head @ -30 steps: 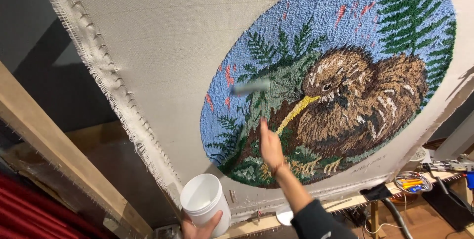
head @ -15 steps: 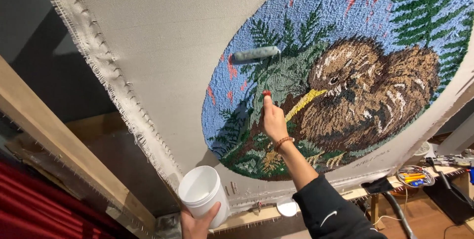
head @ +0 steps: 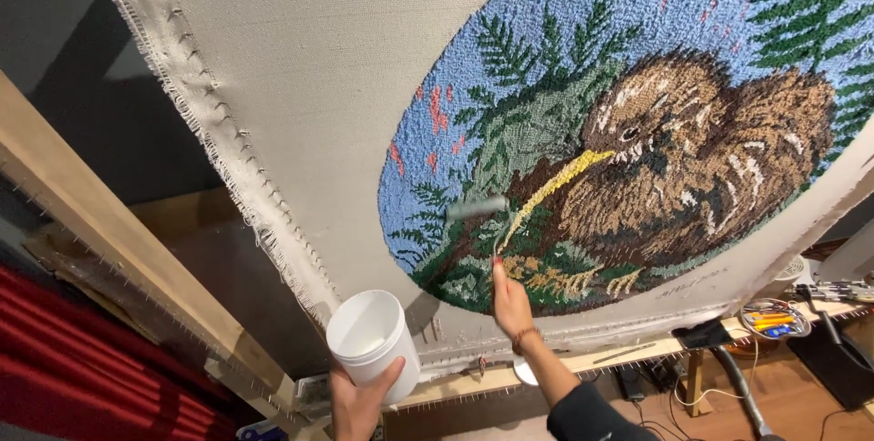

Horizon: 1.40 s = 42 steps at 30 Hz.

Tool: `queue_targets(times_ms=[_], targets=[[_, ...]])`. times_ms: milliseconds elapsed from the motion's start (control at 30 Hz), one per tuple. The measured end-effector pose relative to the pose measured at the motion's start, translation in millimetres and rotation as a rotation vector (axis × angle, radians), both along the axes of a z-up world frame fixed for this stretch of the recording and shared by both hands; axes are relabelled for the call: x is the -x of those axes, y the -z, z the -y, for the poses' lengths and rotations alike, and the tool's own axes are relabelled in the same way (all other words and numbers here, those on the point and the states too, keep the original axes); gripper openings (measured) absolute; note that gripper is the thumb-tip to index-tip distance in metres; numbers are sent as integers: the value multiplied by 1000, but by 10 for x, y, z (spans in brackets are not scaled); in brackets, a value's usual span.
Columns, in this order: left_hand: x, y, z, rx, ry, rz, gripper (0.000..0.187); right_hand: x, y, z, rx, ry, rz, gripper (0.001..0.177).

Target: Applying white adhesive to the back of a tufted rug using a small paint roller to secure the yarn in place.

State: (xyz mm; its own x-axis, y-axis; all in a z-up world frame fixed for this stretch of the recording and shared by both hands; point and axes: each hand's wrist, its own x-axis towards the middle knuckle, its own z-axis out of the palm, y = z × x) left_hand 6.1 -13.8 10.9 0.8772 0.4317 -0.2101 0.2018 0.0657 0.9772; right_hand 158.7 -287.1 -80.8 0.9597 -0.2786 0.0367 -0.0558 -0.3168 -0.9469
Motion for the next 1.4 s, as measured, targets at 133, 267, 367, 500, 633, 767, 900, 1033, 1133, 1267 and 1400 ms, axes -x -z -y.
queue_targets(times_ms=[133,267,367,500,633,767,900,1033,1133,1267,1400], targets=[[59,20,44,-37,29,90,102,-244,-823,-33,-100,-84,140,65],[116,74,56,-61,4,50,106,-250,-752,-80,-73,-77,132,63],[207,68,36,-74,2,63,107,73,-261,-105,-50,-75,32,62],[232,187,-32,-120,-31,117,108,426,452,-84,-7,-49,-127,67],[285,58,18,-174,-42,82,109,285,130,-176,-13,-36,-96,65],[396,-33,159,-126,3,68,107,66,-487,-262,-47,-38,46,64],[435,54,261,-191,-1,120,107,73,-236,-221,-52,-110,80,65],[544,10,354,-180,-17,107,102,554,204,-153,-68,-153,-200,67],[580,-12,408,-195,-30,84,104,691,301,-133,-25,-133,-387,78],[599,-74,466,-172,-26,121,104,559,39,-217,0,-134,-235,71],[532,-123,463,-155,-14,85,108,445,-386,-320,-18,-115,-126,69]])
